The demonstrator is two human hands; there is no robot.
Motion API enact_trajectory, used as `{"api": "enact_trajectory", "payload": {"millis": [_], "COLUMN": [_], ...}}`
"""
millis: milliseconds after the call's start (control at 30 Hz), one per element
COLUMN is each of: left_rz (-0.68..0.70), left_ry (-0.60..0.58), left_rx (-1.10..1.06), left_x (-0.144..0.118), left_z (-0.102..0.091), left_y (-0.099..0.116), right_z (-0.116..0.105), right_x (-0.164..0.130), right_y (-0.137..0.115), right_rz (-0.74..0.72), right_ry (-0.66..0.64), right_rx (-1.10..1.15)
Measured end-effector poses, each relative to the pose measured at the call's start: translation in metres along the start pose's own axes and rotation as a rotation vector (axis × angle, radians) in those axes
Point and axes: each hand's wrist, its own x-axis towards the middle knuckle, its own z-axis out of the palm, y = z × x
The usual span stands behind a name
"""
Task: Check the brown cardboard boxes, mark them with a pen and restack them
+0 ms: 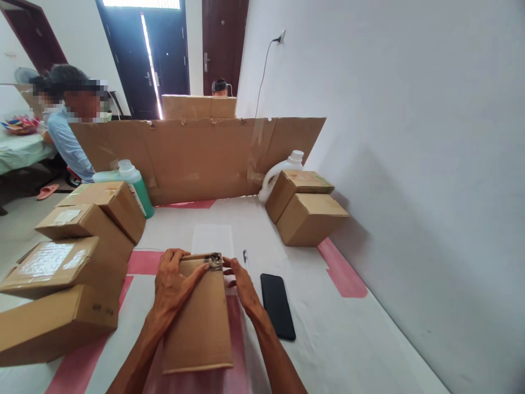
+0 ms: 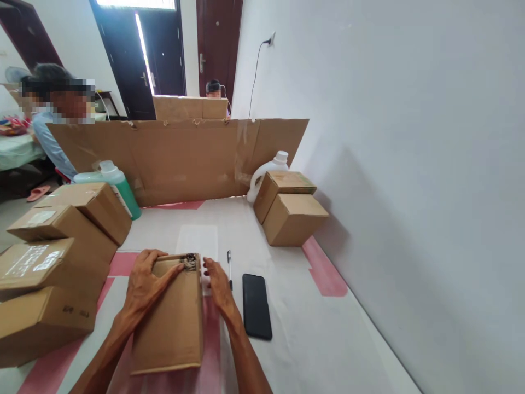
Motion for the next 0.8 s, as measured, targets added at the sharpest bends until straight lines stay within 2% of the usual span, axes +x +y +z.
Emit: {"api": "enact_trajectory", "payload": {"millis": [67, 133, 300, 433, 567, 700, 800], "left_rz": [0.01, 0.022, 0.032, 0.024, 0.034, 0.035, 0.041], "left_ry": [0.015, 0.019, 0.003, 0.01, 0.011, 0.021, 0.031], "left_rx": [0.023, 0.033, 0.044, 0.061, 0.086, 0.116, 0.114], "left_x": [-0.001, -0.001, -0.003, -0.007, -0.01, -0.013, -0.015], "left_z": [0.002, 0.003, 0.004, 0.002, 0.0, -0.001, 0.0], "left_y": [-0.001, -0.001, 0.002, 0.005, 0.01, 0.015, 0.016], "right_z": [-0.01, -0.019, -0.026, -0.027, -0.026, -0.007, 0.008], "right_x": [0.004, 0.007, 0.014, 0.011, -0.001, -0.016, -0.023], "right_y": [0.01, 0.019, 0.034, 0.028, -0.003, -0.036, -0.047], "right_rz": [0.109, 0.192, 0.277, 0.167, -0.003, -0.177, -0.284], "right_ry": [0.148, 0.232, 0.28, 0.253, 0.284, 0.267, 0.238], "right_rx": [-0.14, -0.222, -0.219, 0.013, 0.315, 0.568, 0.651]}}
